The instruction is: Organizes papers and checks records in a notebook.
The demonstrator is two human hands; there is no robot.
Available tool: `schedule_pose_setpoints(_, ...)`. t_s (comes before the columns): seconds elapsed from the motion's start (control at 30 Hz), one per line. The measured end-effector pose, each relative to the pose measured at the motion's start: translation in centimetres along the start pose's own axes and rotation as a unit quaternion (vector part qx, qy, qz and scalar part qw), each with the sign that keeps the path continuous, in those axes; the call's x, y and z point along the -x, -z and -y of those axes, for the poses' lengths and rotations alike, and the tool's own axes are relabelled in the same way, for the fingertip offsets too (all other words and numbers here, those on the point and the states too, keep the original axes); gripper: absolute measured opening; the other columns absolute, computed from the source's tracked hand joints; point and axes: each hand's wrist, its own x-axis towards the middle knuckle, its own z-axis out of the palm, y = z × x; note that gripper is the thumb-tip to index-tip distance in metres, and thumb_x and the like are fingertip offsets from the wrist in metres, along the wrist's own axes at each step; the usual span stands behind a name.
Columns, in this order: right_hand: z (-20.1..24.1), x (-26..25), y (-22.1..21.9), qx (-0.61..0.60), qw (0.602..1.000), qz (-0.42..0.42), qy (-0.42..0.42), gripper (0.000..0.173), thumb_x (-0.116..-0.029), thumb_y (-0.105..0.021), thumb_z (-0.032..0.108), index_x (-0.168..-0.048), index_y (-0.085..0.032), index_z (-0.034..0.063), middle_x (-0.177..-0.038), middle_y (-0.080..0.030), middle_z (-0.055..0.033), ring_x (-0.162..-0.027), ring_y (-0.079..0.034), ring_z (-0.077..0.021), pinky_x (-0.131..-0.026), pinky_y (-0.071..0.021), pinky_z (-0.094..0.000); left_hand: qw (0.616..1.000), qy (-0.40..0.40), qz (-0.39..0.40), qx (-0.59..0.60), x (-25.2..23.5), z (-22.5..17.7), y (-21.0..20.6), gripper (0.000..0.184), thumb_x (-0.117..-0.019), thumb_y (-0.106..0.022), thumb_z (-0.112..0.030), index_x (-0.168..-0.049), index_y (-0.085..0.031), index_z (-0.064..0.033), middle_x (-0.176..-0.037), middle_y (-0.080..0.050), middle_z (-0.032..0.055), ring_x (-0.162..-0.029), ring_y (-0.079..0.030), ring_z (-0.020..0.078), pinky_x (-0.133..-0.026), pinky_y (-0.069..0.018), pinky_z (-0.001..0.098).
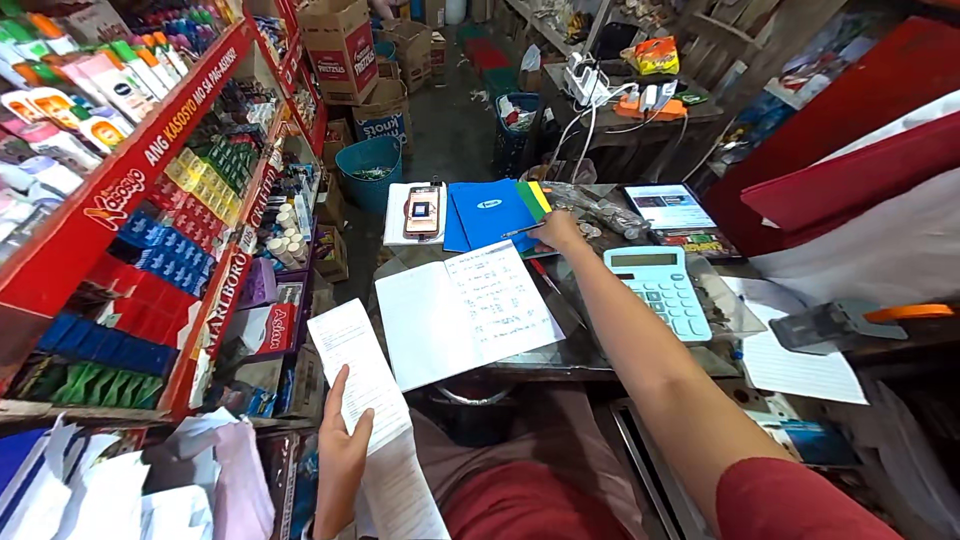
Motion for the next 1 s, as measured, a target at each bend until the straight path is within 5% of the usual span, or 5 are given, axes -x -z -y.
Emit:
schedule_pose_setpoints(0.13, 0.4, 0.1, 0.2, 0.125, 0.988, -0.064, 0.063, 0.033, -0.0992, -0.065, 0.016, -0.124, -0.065, -0.0065, -0.119, -0.066, -0.0339, -0.115, -0.063, -0.0524, -0.095, -0.0474, -0.0696, 1.000, 0.000, 0.000, 0.000, 0.0, -0.1, 0.3, 0.076, -0.0823, -0.056, 0.000, -0.155, -0.035, 0.0034, -0.159, -0.041, 0.0146, -0.130, -0.056, 0.0070, -0.101, -0.0515, 0.0219)
schedule_pose_setpoints(0.2, 0.6, -0.9, 0.5, 0.143, 0.983, -0.089, 0.068, 0.034, -0.0959, -0.064, 0.007, -0.126, -0.061, -0.0079, -0.123, -0.063, -0.0358, -0.120, -0.060, -0.0536, -0.096, -0.0473, -0.0693, 1.000, 0.003, -0.001, 0.004, 0.1, -0.1, 0.4, 0.075, -0.0823, -0.055, 0.001, -0.155, -0.035, 0.0032, -0.159, -0.040, 0.0143, -0.130, -0.055, 0.0077, -0.101, -0.0513, 0.0225)
schedule_pose_setpoints(0.43, -1.7, -7.8, 0.1, 0.072, 0.989, -0.070, 0.106, 0.079, -0.0874, -0.083, 0.032, -0.145, -0.047, -0.0082, -0.133, -0.055, -0.0413, -0.126, -0.053, -0.0594, -0.104, -0.0386, -0.0759, 0.999, 0.012, 0.004, -0.039, 0.1, -1.5, -0.1, 0.069, -0.0866, -0.058, 0.003, -0.153, -0.040, 0.0017, -0.158, -0.041, 0.0187, -0.139, -0.050, 0.0188, -0.112, -0.0456, 0.0347)
schedule_pose_setpoints(0.67, 1.9, -6.3, 0.2, 0.114, 0.990, -0.083, 0.020, 0.095, -0.0774, -0.090, 0.024, -0.148, -0.038, -0.0128, -0.147, -0.045, -0.0383, -0.139, -0.045, -0.0499, -0.114, -0.0351, -0.0627, 1.000, -0.011, 0.004, -0.005, -0.2, -1.0, -0.7, 0.069, -0.0852, -0.057, 0.006, -0.152, -0.039, 0.0060, -0.157, -0.039, 0.0263, -0.143, -0.045, 0.0265, -0.115, -0.0421, 0.0383)
schedule_pose_setpoints(1.0, 1.0, -8.4, 0.9, 0.119, 0.991, -0.063, 0.002, 0.095, -0.0781, -0.090, 0.027, -0.148, -0.040, -0.0128, -0.152, -0.042, -0.0343, -0.146, -0.039, -0.0415, -0.120, -0.0310, -0.0528, 0.999, 0.019, 0.001, 0.029, -0.3, -1.0, -0.7, 0.070, -0.0859, -0.055, 0.008, -0.153, -0.038, 0.0041, -0.159, -0.035, 0.0258, -0.143, -0.045, 0.0258, -0.113, -0.0438, 0.0372)
